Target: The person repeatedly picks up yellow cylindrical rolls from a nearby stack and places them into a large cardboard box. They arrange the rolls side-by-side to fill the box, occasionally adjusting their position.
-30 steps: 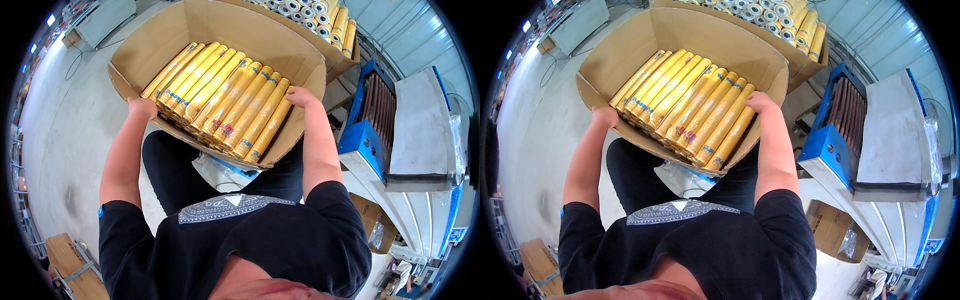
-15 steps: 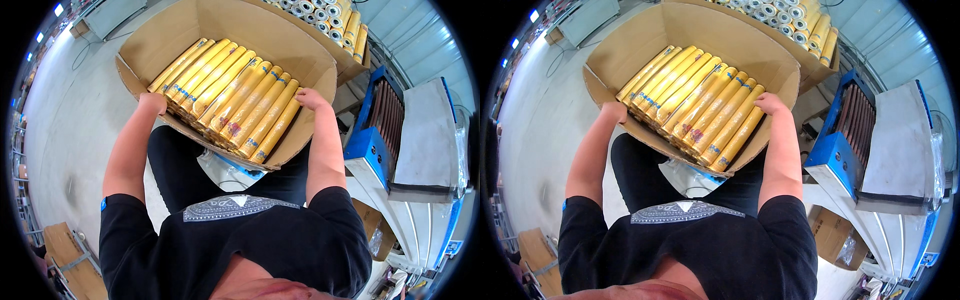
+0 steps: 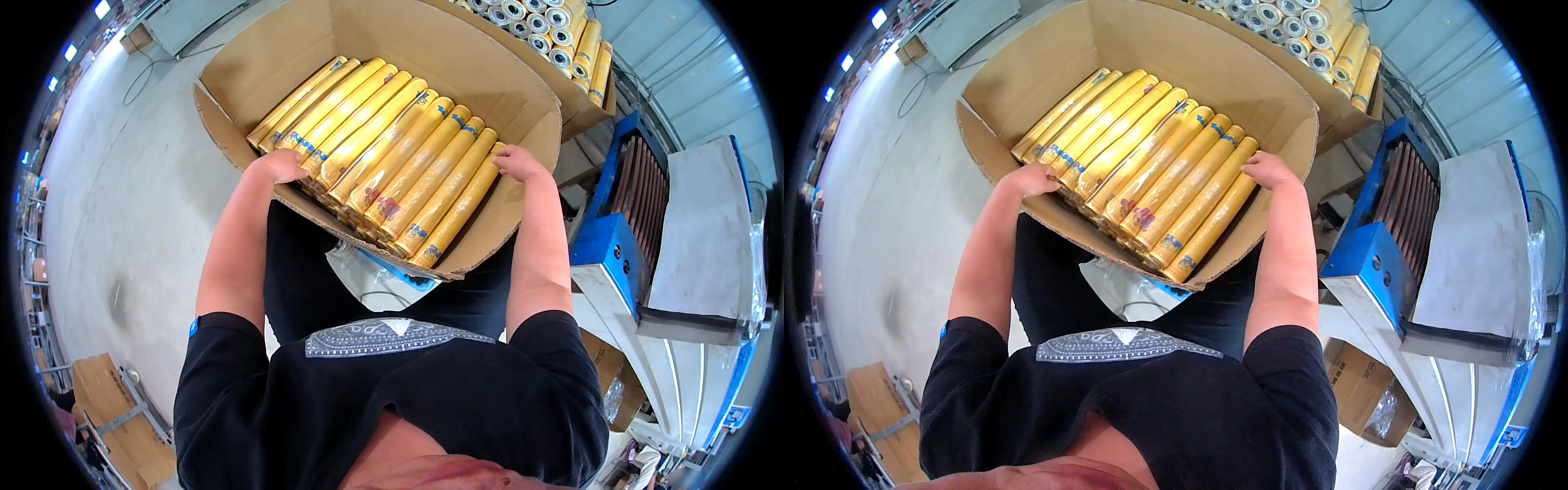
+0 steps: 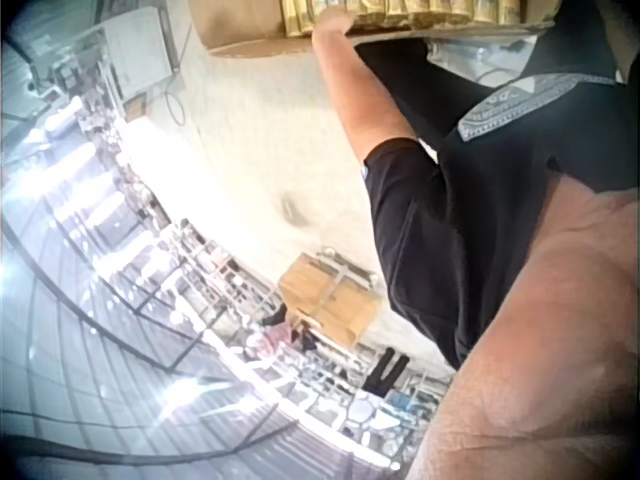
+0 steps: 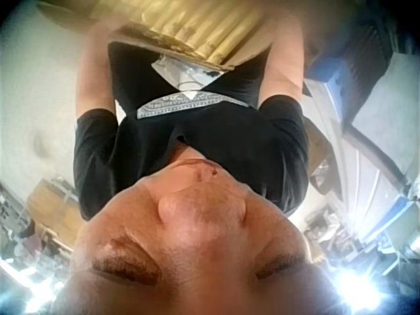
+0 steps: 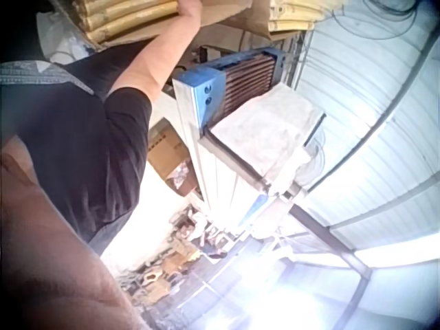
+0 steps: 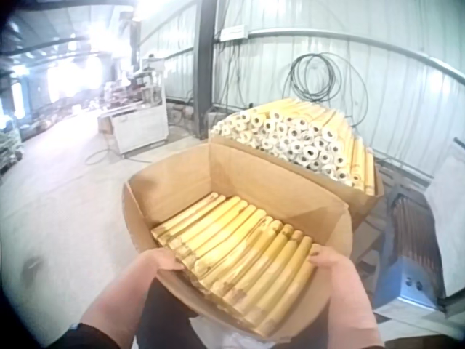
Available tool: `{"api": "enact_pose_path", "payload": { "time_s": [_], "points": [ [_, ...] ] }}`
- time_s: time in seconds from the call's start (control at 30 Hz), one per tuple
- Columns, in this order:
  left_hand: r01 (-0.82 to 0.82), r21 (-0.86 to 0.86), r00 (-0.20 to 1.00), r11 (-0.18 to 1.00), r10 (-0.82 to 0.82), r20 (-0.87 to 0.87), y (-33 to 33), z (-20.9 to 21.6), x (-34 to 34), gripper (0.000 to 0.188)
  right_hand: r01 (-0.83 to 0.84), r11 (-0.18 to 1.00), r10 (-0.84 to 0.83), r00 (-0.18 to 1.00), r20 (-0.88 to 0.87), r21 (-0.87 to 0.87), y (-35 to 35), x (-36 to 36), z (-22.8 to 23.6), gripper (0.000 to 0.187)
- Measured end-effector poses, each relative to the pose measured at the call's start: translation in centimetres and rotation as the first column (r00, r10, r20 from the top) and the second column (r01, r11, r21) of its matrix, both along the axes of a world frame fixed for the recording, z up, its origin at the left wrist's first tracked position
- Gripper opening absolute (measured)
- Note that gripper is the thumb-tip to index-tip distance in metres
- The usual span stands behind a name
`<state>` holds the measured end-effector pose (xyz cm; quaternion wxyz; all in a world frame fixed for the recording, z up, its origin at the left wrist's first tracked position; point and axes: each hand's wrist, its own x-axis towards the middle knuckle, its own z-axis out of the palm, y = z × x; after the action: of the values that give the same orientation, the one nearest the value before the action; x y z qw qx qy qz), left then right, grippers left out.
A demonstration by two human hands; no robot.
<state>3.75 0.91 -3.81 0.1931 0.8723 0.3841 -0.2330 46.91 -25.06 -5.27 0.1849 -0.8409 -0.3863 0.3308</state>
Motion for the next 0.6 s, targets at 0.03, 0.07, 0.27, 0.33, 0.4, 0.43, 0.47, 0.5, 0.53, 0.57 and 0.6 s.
{"api": "enact_pose_path", "payload": {
  "time_s": [0.03, 0.07, 0.27, 0.33, 0.4, 0.43, 0.47, 0.5, 0.53, 0.57, 0.6],
  "points": [
    [0.027, -0.011, 0.999, 1.0, -0.027, -0.023, -0.2, 0.2, 0.0, 0.05, 0.002, 1.0, -0.002, 1.0, 0.004, -0.008, -0.1, -0.2, 0.3, 0.036],
    [0.029, -0.009, 0.999, 1.0, -0.029, -0.017, 0.0, -0.1, -0.2, 0.049, 0.003, 1.0, -0.003, 1.0, 0.009, -0.013, -0.2, -0.7, 0.9, 0.036],
    [0.021, 0.01, 1.0, 1.0, -0.022, 0.021, 0.0, -0.5, -0.6, 0.046, -0.007, 1.0, 0.007, 1.0, 0.014, 0.003, -0.2, -0.7, 1.1, 0.037],
    [0.028, 0.001, 1.0, 1.0, -0.028, -0.007, -0.2, -0.1, -0.4, 0.046, -0.005, 1.0, 0.005, 1.0, 0.012, 0.002, -0.3, -0.5, 1.0, 0.037],
    [0.023, 0.001, 1.0, 1.0, -0.023, -0.012, -0.4, 0.3, -0.3, 0.046, 0.0, 1.0, 0.0, 1.0, 0.011, 0.002, -0.3, -0.6, 1.1, 0.037],
    [0.022, 0.002, 1.0, 1.0, -0.022, -0.015, -0.5, 0.4, -0.2, 0.046, 0.004, 1.0, -0.004, 1.0, 0.012, 0.004, -0.4, -0.7, 1.2, 0.036],
    [0.014, 0.006, 1.0, 1.0, -0.014, 0.007, -0.4, 0.2, -0.5, 0.046, 0.006, 1.0, -0.006, 1.0, 0.011, 0.006, -0.3, -0.9, 1.4, 0.036],
    [0.006, 0.01, 1.0, 1.0, -0.006, 0.029, -0.3, -0.2, -0.7, 0.045, 0.012, 1.0, -0.012, 1.0, 0.008, 0.001, -0.3, -1.1, 1.6, 0.036],
    [-0.002, 0.014, 0.999, 1.0, 0.002, 0.051, -0.2, -0.4, -0.9, 0.045, 0.018, 1.0, -0.018, 1.0, 0.005, -0.005, -0.2, -1.3, 1.8, 0.036],
    [0.0, 0.012, 0.999, 1.0, -0.001, 0.046, -0.2, -0.5, -0.9, 0.045, 0.028, 1.0, -0.028, 1.0, 0.004, -0.011, -0.2, -1.3, 1.9, 0.036],
    [0.002, 0.01, 0.999, 1.0, -0.003, 0.041, -0.2, -0.5, -0.8, 0.046, 0.024, 1.0, -0.024, 1.0, 0.012, 0.019, -0.3, -1.1, 1.6, 0.035]
  ]
}}
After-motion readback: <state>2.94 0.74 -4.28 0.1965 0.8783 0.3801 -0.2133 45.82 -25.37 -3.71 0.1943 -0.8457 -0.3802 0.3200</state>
